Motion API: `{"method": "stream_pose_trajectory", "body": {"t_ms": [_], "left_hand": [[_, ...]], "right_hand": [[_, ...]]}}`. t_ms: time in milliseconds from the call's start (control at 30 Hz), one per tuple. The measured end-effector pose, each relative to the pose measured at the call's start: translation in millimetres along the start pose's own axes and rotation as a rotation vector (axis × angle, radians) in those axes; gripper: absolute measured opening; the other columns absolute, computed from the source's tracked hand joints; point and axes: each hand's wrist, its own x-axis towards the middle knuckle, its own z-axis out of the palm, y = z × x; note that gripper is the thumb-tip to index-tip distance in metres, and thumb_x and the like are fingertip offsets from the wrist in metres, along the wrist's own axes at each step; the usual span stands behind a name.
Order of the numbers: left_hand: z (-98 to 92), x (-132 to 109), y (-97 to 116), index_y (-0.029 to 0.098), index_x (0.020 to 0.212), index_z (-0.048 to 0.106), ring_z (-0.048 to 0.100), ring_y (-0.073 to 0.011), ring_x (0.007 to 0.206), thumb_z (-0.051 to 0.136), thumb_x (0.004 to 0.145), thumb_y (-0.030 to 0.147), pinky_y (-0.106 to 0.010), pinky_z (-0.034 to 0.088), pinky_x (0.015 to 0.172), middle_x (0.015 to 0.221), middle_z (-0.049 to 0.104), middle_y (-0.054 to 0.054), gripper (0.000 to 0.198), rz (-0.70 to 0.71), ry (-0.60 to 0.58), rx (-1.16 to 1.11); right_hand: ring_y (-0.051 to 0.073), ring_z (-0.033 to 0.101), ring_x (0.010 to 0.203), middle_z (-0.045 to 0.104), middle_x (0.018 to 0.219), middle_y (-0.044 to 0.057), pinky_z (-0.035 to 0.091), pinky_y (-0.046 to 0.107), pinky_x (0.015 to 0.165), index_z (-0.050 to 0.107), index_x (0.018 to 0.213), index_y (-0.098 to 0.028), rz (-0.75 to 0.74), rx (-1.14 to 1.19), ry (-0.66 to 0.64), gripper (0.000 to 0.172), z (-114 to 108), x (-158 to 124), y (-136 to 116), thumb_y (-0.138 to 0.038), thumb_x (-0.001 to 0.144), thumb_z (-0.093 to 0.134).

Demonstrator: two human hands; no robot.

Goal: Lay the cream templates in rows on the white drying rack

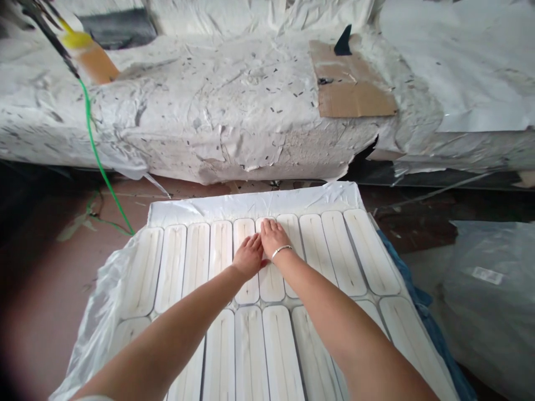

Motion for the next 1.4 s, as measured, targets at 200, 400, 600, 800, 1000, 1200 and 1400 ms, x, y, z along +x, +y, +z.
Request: {"method": "stream_pose_trajectory", "body": {"t_ms": [200,400,600,800,1000,1200,1400], "left_hand": [[-14.9,-21,-6,0.008,0.144,0.018,0.007,-0.024,0.139,0.047,0.084,0.053,-0.043,0.014,0.113,0.151,0.008,-0.007,0.081,0.002,-0.097,0.031],[22.2,-145,15,0.017,0.144,0.025,0.006,-0.0233,0.139,0.029,0.093,0.043,-0.049,0.012,0.112,0.15,0.008,-0.002,0.057,0.039,-0.021,0.007],[85.0,-251,67,0.019,0.142,0.03,0.01,-0.0228,0.139,0.024,0.093,0.042,-0.057,0.014,0.109,0.149,0.01,-0.001,0.054,0.239,0.008,-0.007],[68.1,-191,98,0.014,0.143,0.024,0.01,-0.0209,0.139,0.022,0.094,0.038,-0.052,0.009,0.112,0.15,0.01,-0.003,0.055,0.193,-0.045,0.048],[50.5,-158,117,0.006,0.142,0.028,0.02,-0.026,0.135,0.038,0.089,0.043,-0.048,0.011,0.112,0.148,0.023,-0.011,0.065,0.142,-0.135,0.136],[46.4,-166,140,0.0,0.14,0.027,0.024,-0.0299,0.133,0.039,0.088,0.045,-0.051,0.015,0.11,0.147,0.021,-0.017,0.07,0.045,-0.179,0.189],[58.4,-265,164,0.011,0.143,0.024,0.016,-0.0242,0.137,0.036,0.086,0.043,-0.051,0.01,0.111,0.149,0.015,-0.005,0.066,0.079,-0.182,0.1]], "right_hand": [[0.022,0.032,0.128,0.033,0.143,0.01,0.018,0.042,0.108,0.039,0.135,-0.01,0.104,0.102,-0.153,0.047,-19,-38,-13,-0.015,0.09,0.026],[0.019,0.023,0.134,0.028,0.147,0.004,0.017,0.04,0.112,0.037,0.138,-0.014,0.258,0.154,-0.084,0.048,4,-237,-52,-0.026,0.092,0.029],[0.025,0.025,0.134,0.03,0.145,0.006,0.019,0.046,0.111,0.039,0.137,-0.011,0.35,0.168,-0.073,0.055,53,-331,-107,-0.039,0.09,0.037],[0.027,0.022,0.135,0.032,0.144,0.002,0.016,0.049,0.112,0.041,0.137,-0.016,0.382,0.182,-0.009,0.055,59,-344,-114,-0.042,0.088,0.043],[0.025,0.03,0.132,0.038,0.141,0.004,0.022,0.046,0.109,0.045,0.133,-0.014,0.405,0.199,0.005,0.05,66,-415,-143,-0.038,0.089,0.044],[0.025,0.029,0.132,0.037,0.141,0.006,0.021,0.045,0.109,0.048,0.131,-0.012,0.473,0.185,0.103,0.054,70,-463,-170,-0.043,0.087,0.046],[0.028,0.029,0.132,0.033,0.143,0.004,0.025,0.051,0.109,0.042,0.136,-0.014,0.489,0.31,-0.035,0.055,49,-482,-176,-0.034,0.084,0.045]]}}
